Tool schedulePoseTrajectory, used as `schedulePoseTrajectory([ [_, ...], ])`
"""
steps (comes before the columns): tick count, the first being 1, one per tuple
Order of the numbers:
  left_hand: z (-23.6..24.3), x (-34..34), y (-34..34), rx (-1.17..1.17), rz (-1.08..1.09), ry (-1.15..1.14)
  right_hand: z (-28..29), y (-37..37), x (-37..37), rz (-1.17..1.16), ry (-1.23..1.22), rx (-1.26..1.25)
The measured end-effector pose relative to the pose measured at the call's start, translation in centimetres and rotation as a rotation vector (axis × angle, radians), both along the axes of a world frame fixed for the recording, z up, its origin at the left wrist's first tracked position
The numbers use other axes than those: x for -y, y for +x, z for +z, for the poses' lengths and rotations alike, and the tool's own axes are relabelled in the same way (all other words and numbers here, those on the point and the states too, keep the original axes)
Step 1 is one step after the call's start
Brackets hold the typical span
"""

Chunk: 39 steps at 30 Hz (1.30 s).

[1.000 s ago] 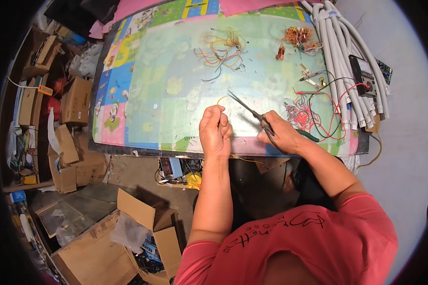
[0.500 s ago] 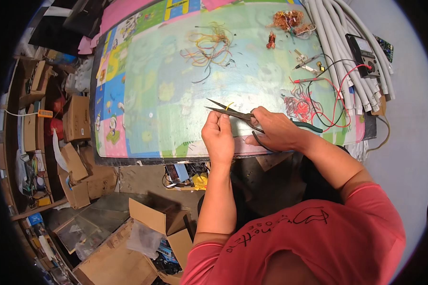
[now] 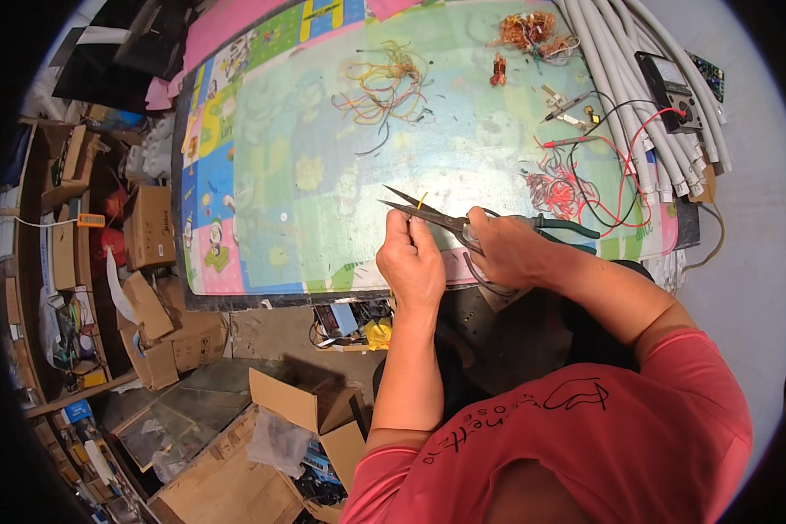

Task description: The person works at a cluttered table, handling a green circuit board and small copper wire coils. They pick up and inspect the board, manipulate the coils, and use scissors to cut a yellow wire. The person also briefly adjusts the camera and rubs their hands.

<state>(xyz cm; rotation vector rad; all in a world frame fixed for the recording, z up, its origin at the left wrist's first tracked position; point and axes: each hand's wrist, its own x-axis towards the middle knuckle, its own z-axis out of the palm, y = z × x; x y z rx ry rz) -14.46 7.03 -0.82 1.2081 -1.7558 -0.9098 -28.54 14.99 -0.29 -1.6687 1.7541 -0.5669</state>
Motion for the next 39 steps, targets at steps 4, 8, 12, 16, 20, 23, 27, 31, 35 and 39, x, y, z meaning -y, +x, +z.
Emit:
schedulePoseTrajectory([
  [4,0.4,0.3,0.5,-0.071,-0.091,0.086,0.3,-0.2,0.1,0.016,0.066,0.077],
  [8,2.0,1.1,1.3,-0.320,-0.207,0.395,1.2,-0.8,0.4,0.071,0.171,0.216],
  [12,2.7,1.7,2.0,-0.486,-0.254,0.630,0.2,-2.0,0.4,0.207,0.196,0.617],
  [16,2.8,1.7,2.3,-0.547,-0.249,0.708,1.4,-1.7,0.5,0.198,0.383,0.745],
  [20,3.1,1.5,2.4,-0.521,-0.242,0.688,1.7,-2.0,0.6,0.169,0.577,0.946],
  [23,3.3,1.2,2.4,-0.468,-0.225,0.609,1.7,-1.8,0.6,0.197,0.506,0.914],
  [27,2.3,0.1,1.3,-0.330,-0.141,0.308,0.2,-1.1,0.3,0.169,0.198,0.566],
  [31,1.8,-0.2,1.4,-0.173,-0.052,0.199,1.3,-0.1,0.3,0.091,0.110,0.246],
  [35,1.4,-0.2,1.6,-0.192,-0.084,0.152,0.4,-0.2,0.0,0.078,-0.043,0.046],
  [39,2.4,-0.2,1.5,-0.276,-0.121,0.240,-0.2,-0.4,0.2,0.075,-0.132,0.008],
])
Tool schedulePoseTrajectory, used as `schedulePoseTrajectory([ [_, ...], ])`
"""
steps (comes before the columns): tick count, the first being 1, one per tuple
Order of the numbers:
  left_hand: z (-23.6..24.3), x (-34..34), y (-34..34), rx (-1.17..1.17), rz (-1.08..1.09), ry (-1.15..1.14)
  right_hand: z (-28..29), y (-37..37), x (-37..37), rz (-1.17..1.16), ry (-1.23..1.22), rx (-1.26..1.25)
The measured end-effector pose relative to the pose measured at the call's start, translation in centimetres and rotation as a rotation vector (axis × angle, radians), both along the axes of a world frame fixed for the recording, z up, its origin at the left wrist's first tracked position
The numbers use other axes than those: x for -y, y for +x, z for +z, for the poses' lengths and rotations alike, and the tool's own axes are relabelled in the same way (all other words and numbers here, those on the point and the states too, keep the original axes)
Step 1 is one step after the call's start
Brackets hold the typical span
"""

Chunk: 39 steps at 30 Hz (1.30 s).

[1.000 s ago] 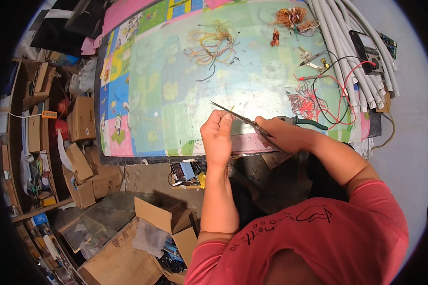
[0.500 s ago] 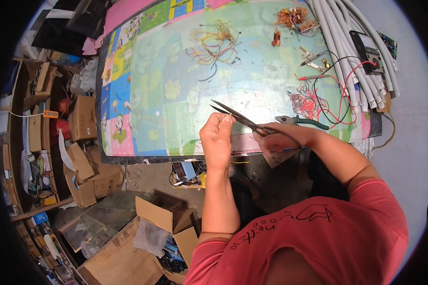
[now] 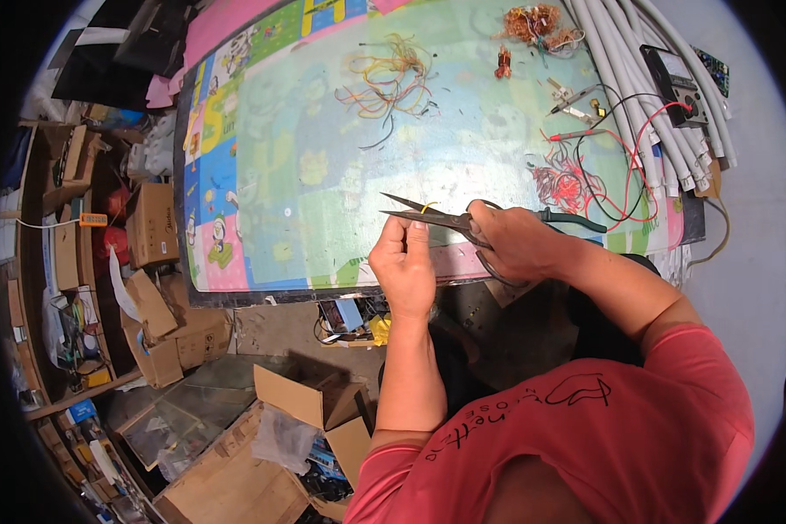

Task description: The person works at a cluttered table, handling a green circuit board and small copper wire coils. They pick up and inspect the board, manipulate the coils, and use scissors to cut a yellow wire. The person also briefly adjusts the camera and rubs their hands.

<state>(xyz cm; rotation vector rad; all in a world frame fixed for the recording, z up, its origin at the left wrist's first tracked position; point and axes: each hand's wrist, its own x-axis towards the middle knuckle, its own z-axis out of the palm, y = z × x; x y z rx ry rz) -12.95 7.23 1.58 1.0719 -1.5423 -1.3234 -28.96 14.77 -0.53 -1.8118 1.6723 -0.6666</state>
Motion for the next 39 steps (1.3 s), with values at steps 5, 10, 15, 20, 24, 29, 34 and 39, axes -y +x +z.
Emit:
schedulePoseTrajectory([
  [5,0.0,0.2,-0.3,-0.102,-0.024,0.073,0.7,0.2,0.1,-0.020,0.151,-0.016],
  [10,-0.3,0.2,-0.3,-0.081,-0.024,0.056,1.4,0.4,0.1,-0.034,0.229,0.003],
  [15,0.7,1.2,0.5,-0.336,-0.104,0.473,1.3,-0.5,0.3,0.061,0.244,0.197],
  [20,0.0,1.8,1.1,-0.467,-0.118,0.756,1.3,-0.9,0.5,0.033,0.128,0.000],
  [24,-0.2,2.2,1.4,-0.527,-0.197,0.862,1.1,-0.8,0.3,0.017,0.179,-0.030],
  [29,0.0,2.5,1.6,-0.500,-0.202,0.825,1.3,-0.6,0.2,0.111,0.271,0.204],
  [34,0.0,2.3,1.3,-0.524,-0.194,0.813,-1.8,-0.4,-0.1,0.209,0.214,0.661],
  [39,0.0,2.1,1.2,-0.518,-0.148,0.798,-0.4,0.0,-0.3,0.159,0.513,1.019],
])
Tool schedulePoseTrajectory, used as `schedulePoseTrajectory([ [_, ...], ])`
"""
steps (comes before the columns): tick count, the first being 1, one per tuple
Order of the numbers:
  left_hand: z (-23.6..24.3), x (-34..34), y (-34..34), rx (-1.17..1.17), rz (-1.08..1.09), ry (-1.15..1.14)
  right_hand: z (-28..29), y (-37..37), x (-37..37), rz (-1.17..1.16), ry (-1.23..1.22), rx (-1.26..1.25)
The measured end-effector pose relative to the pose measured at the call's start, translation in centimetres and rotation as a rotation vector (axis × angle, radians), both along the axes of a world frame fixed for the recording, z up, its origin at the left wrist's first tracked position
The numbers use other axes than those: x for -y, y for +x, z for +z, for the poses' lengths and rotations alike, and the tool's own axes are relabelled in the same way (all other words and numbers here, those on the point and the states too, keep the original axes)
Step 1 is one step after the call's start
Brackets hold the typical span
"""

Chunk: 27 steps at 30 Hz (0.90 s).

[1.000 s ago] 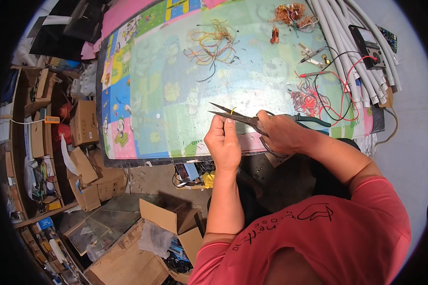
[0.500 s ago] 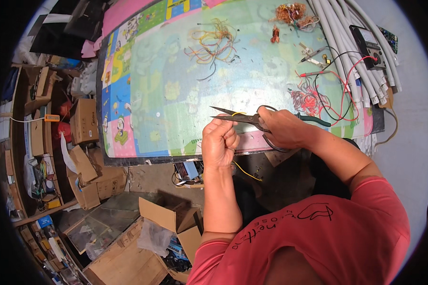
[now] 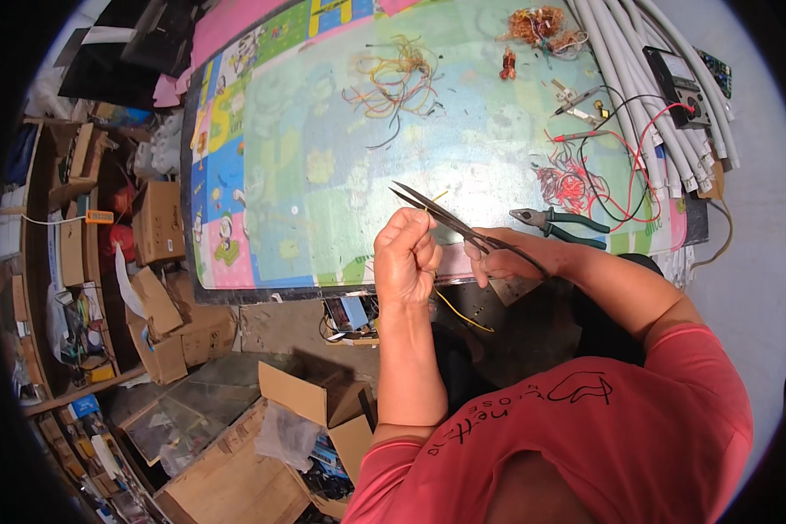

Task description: The person works at a cluttered table, handling a green circuit board and small copper wire coils. They pick up and inspect the board, manipulate the coils, and use scissors to cut a yellow wire. The person also briefly adjusts the camera and rubs their hands.

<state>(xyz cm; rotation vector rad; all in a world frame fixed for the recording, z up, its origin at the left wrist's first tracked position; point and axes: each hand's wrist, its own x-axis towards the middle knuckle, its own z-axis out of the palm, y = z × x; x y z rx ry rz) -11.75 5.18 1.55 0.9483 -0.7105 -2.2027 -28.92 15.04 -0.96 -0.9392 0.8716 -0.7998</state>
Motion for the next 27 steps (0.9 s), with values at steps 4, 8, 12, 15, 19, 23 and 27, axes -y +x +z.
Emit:
schedulePoseTrajectory([
  [4,0.2,-0.1,-0.2,-0.014,-0.001,0.001,-0.2,0.1,-0.3,0.009,0.148,0.190],
  [8,0.2,0.0,-0.2,-0.040,-0.025,-0.028,-0.6,0.1,-0.4,-0.017,0.094,0.185],
  [12,-0.6,0.0,0.0,0.020,-0.046,-0.103,-0.2,0.1,-0.4,-0.047,-0.146,-0.183],
  [15,-0.5,-0.1,-0.2,0.041,-0.047,-0.092,0.2,-0.4,-0.3,-0.004,-0.145,-0.270],
  [19,-0.5,-0.1,-0.2,0.045,-0.043,-0.092,-0.1,-0.8,-0.4,0.003,-0.115,-0.273],
  [23,-0.2,-0.4,-0.4,0.222,-0.048,-0.175,-1.6,-0.7,-0.1,-0.069,-0.294,-0.398],
  [27,-1.4,-1.0,-1.0,0.432,-0.008,-0.525,-2.3,-0.4,0.0,-0.098,-0.182,-0.416],
])
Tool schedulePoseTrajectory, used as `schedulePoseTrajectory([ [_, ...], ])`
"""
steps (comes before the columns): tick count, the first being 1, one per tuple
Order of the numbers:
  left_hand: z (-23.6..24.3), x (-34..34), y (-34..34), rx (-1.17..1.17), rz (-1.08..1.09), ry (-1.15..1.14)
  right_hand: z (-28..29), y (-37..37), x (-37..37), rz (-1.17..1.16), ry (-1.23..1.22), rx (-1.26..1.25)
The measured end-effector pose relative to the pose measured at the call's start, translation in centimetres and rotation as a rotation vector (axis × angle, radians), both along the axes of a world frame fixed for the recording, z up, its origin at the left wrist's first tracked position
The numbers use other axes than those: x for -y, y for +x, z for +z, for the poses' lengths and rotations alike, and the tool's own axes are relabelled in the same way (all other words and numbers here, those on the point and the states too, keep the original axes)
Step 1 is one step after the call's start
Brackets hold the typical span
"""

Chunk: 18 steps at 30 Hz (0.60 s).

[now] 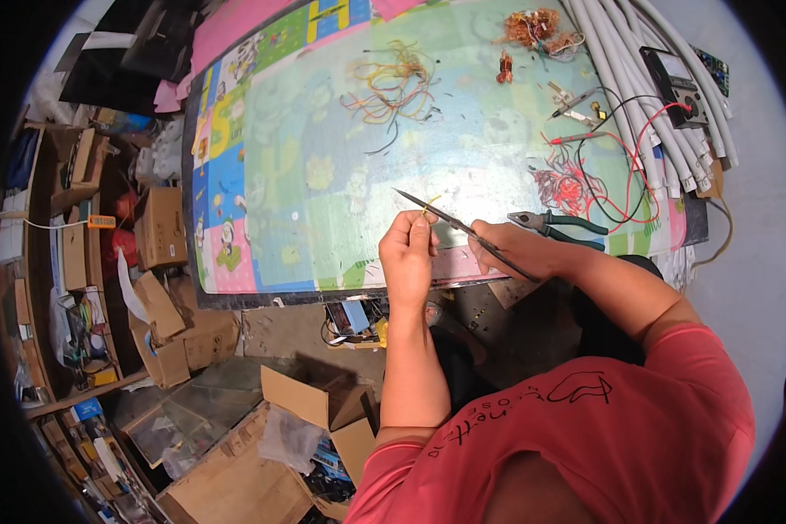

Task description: The person works at a cluttered table, handling a green circuit board and small copper wire coils. They pick up and inspect the board, manipulate the coils, and use scissors to cut a yellow wire. The person also briefly adjusts the camera and rubs their hands.

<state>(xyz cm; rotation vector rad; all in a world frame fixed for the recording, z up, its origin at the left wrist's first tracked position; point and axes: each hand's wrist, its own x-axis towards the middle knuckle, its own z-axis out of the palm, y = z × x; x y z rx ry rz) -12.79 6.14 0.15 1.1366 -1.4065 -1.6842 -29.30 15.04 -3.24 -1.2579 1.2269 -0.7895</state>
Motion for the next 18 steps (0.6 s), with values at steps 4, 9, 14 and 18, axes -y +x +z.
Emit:
schedulePoseTrajectory([
  [4,0.5,-0.3,-0.3,0.107,0.010,-0.146,1.3,0.1,0.1,0.010,0.015,-0.026],
  [9,0.8,-0.8,-1.2,0.005,0.098,-0.205,3.1,0.2,-0.1,0.047,0.078,0.262],
  [14,1.5,-1.2,-1.6,-0.010,0.143,-0.181,4.1,0.0,-0.3,0.046,0.109,0.310],
  [18,1.3,-1.5,-1.8,-0.035,0.170,-0.163,4.0,0.0,-0.7,0.017,0.086,0.326],
])
